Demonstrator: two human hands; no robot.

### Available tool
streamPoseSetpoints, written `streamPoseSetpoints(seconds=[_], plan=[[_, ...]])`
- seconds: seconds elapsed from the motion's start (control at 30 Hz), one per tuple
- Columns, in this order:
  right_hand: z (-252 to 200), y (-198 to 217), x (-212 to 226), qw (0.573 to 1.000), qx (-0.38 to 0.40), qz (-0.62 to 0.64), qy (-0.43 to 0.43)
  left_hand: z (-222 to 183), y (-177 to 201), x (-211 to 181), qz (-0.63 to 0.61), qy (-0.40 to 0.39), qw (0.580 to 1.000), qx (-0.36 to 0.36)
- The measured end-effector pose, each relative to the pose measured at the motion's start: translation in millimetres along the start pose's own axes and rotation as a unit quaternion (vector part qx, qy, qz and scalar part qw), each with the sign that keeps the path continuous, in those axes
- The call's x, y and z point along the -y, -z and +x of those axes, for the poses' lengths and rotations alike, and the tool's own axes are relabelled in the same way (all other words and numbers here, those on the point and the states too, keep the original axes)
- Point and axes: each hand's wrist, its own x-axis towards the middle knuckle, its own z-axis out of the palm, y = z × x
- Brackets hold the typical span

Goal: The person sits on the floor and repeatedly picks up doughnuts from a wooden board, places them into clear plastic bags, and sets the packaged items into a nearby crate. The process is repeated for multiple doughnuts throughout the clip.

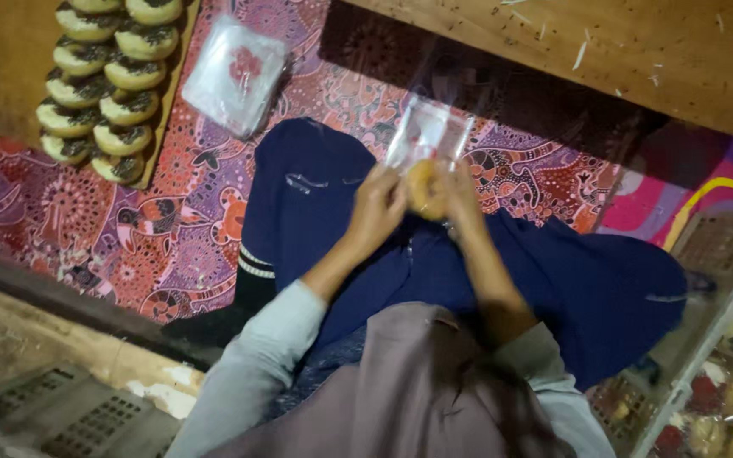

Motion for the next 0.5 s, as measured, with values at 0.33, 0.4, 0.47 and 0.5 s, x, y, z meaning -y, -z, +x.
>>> streamPoseSetpoints(seconds=[0.33,0.4,0.47,0.5], plan=[[13,81,16,0.83,-0.216,-0.474,0.2,125,-128,167,0.259,-0.068,0.939,0.214],[23,58,37,0.862,-0.19,-0.417,0.217,116,-124,170,0.282,-0.074,0.928,0.234],[41,37,61,0.866,-0.173,-0.393,0.258,109,-110,149,0.272,-0.087,0.93,0.232],[51,30,73,0.867,-0.164,-0.38,0.279,108,-102,130,0.267,-0.095,0.931,0.23]])
